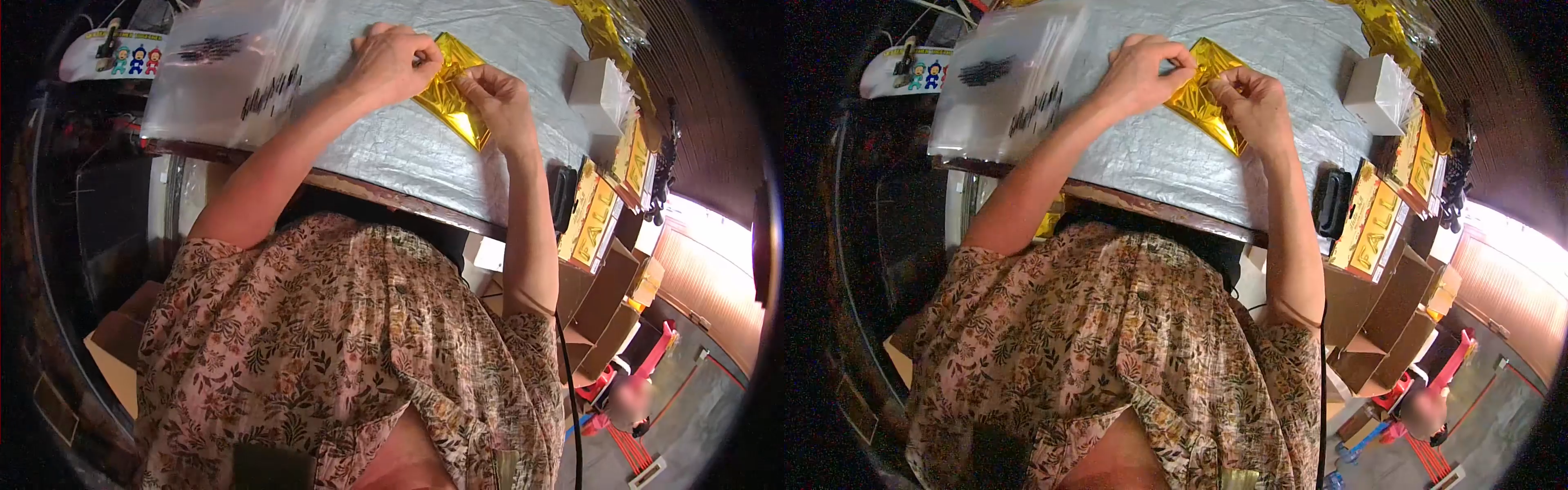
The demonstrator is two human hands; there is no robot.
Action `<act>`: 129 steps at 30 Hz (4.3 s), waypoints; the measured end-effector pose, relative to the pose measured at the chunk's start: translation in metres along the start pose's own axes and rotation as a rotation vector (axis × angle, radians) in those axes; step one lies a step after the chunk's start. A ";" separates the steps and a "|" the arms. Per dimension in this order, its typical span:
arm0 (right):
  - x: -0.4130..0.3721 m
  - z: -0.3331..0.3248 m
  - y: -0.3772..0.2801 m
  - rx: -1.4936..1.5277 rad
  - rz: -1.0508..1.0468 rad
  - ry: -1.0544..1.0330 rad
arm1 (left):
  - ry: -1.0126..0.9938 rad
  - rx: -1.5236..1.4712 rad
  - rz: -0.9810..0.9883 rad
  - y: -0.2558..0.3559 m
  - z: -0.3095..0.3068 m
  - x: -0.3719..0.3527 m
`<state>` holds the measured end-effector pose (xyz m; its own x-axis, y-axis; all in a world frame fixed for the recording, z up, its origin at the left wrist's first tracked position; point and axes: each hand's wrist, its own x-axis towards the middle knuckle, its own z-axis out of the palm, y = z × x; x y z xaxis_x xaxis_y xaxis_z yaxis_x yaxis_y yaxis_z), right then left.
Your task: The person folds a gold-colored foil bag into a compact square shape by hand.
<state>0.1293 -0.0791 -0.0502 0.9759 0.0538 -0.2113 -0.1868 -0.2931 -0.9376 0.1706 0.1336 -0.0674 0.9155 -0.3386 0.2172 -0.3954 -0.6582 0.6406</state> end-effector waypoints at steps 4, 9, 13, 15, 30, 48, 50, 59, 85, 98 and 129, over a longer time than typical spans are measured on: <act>0.000 0.002 -0.001 0.029 -0.017 -0.008 | 0.103 -0.008 -0.023 -0.004 0.009 -0.002; -0.005 0.012 -0.005 -0.209 -0.069 0.097 | 0.066 0.003 -0.096 0.000 0.014 -0.001; -0.010 0.018 -0.012 -0.461 -0.208 0.188 | 0.057 0.017 -0.123 0.002 0.015 -0.001; -0.011 0.021 -0.006 -0.482 -0.278 0.267 | 0.060 0.037 -0.122 0.000 0.017 0.000; -0.041 0.043 -0.006 -0.840 -0.731 0.273 | 0.085 0.064 -0.104 0.005 0.015 -0.004; -0.036 0.042 0.005 -0.889 -0.688 0.227 | 0.125 0.024 0.076 0.016 -0.020 -0.002; -0.037 0.042 0.004 -0.888 -0.674 0.224 | -0.043 -0.056 -0.105 0.028 -0.033 0.002; -0.033 0.040 0.000 -0.882 -0.664 0.178 | -0.074 -0.027 -0.155 0.033 -0.041 0.006; -0.032 0.037 -0.002 -0.934 -0.641 0.165 | -0.115 -0.124 0.070 0.000 -0.047 -0.014; -0.029 0.036 0.011 -0.932 -0.656 0.204 | -0.586 0.216 0.427 0.014 -0.033 0.023; -0.017 -0.041 0.032 -0.752 -0.310 0.436 | -0.515 0.384 0.549 0.010 -0.022 0.016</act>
<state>0.1109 -0.1284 -0.0655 0.9546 -0.0861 0.2851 0.0631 -0.8769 -0.4764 0.1832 0.1361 -0.0412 0.4747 -0.8802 0.0019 -0.8573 -0.4619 0.2272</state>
